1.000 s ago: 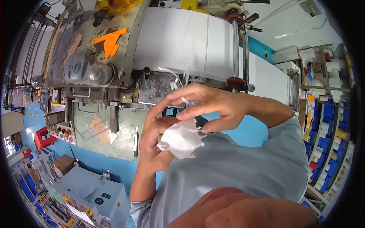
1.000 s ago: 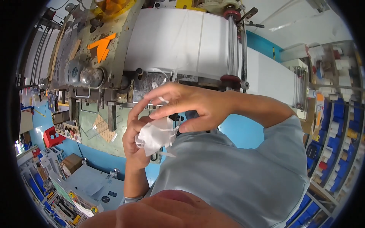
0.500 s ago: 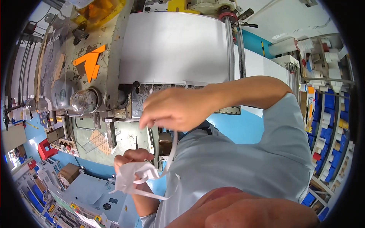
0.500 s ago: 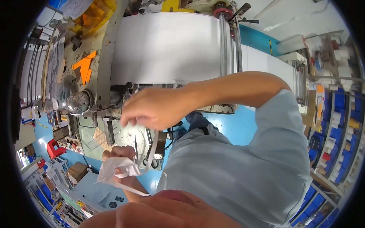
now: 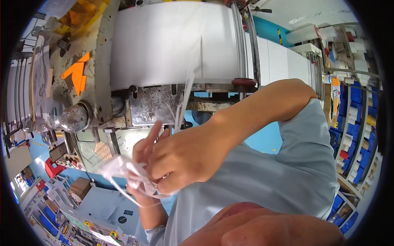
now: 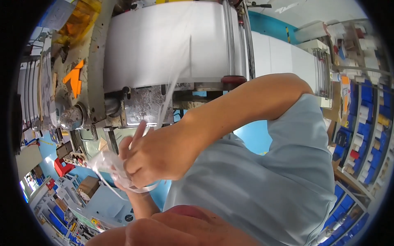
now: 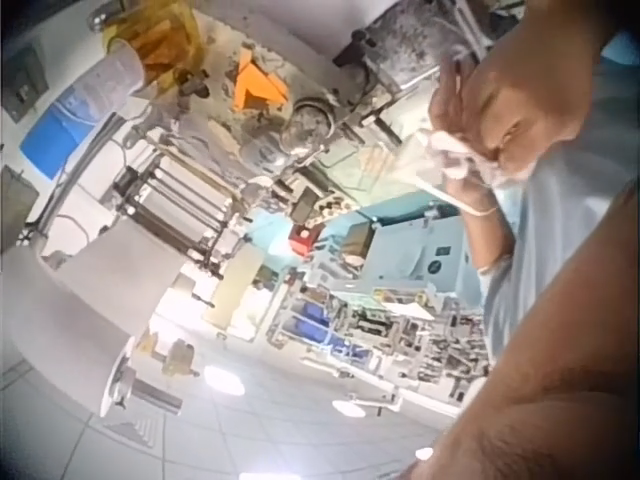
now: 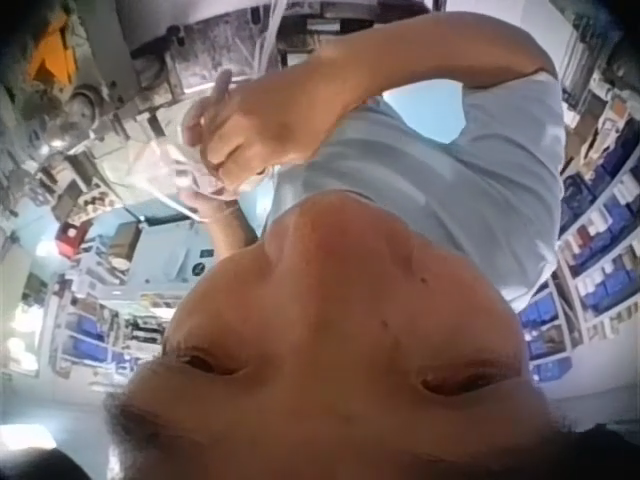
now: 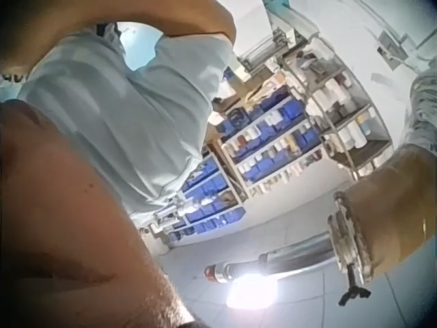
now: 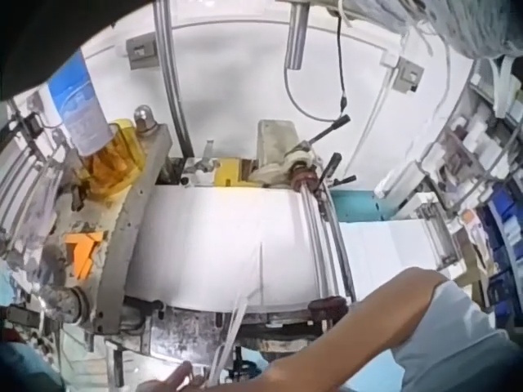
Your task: Operating a mask-making machine, adjusting the raw material roll, and inspecting the output.
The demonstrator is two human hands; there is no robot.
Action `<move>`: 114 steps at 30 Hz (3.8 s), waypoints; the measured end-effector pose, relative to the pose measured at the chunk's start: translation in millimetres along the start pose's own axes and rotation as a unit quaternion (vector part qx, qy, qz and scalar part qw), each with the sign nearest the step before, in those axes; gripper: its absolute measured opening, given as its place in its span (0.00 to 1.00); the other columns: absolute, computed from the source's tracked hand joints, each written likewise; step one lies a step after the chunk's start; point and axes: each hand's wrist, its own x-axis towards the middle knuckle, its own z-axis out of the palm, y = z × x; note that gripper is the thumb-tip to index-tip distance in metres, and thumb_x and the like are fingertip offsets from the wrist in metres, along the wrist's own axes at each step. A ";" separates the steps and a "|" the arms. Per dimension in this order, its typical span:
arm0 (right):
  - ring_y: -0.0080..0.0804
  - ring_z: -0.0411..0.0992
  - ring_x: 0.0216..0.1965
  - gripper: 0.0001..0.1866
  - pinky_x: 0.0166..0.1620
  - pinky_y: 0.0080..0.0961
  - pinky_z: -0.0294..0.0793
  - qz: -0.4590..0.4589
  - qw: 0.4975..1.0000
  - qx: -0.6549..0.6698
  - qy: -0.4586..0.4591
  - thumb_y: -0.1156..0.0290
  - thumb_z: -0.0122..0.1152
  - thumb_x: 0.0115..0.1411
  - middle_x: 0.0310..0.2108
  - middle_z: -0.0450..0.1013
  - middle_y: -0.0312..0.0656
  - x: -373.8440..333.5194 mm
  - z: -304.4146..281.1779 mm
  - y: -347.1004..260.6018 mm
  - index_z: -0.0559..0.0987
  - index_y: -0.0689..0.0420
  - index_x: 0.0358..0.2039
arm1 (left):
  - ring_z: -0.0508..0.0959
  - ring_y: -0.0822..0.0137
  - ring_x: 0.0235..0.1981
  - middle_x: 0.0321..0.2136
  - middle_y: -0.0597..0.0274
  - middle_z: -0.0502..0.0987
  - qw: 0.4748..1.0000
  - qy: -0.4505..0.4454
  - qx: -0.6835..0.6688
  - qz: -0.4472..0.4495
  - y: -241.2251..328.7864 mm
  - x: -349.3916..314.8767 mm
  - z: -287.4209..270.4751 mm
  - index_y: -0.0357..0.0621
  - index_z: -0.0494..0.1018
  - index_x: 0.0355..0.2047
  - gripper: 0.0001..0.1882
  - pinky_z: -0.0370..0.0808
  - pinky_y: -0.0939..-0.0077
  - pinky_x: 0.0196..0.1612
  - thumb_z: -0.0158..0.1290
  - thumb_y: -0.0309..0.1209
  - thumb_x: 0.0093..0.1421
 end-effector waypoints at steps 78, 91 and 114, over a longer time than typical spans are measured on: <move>0.46 0.75 0.36 0.09 0.38 0.39 0.71 0.489 0.742 -0.396 -0.232 0.64 0.57 0.51 0.32 0.77 0.47 -66.5 -295.8 187.3 0.80 0.52 0.31 | 0.77 0.61 0.42 0.45 0.57 0.75 0.980 0.187 -0.012 -0.068 -13.5 44.3 -17.3 0.42 0.66 0.54 0.25 0.77 0.64 0.43 0.50 0.43 0.60; 0.42 0.74 0.38 0.12 0.42 0.35 0.71 0.454 0.802 -0.321 -0.217 0.69 0.54 0.54 0.34 0.77 0.47 -81.0 -297.4 152.6 0.79 0.57 0.38 | 0.77 0.57 0.43 0.44 0.53 0.75 0.986 0.156 -0.030 -0.043 -5.8 30.8 -20.7 0.39 0.65 0.53 0.25 0.77 0.63 0.43 0.52 0.40 0.59; 0.32 0.74 0.36 0.17 0.38 0.29 0.72 0.511 0.800 -0.281 -0.141 0.60 0.61 0.57 0.34 0.77 0.42 -76.8 -315.5 161.4 0.76 0.58 0.41 | 0.78 0.55 0.42 0.43 0.51 0.75 0.982 0.188 -0.012 -0.030 -7.6 38.7 -7.3 0.35 0.63 0.54 0.27 0.78 0.61 0.43 0.53 0.37 0.58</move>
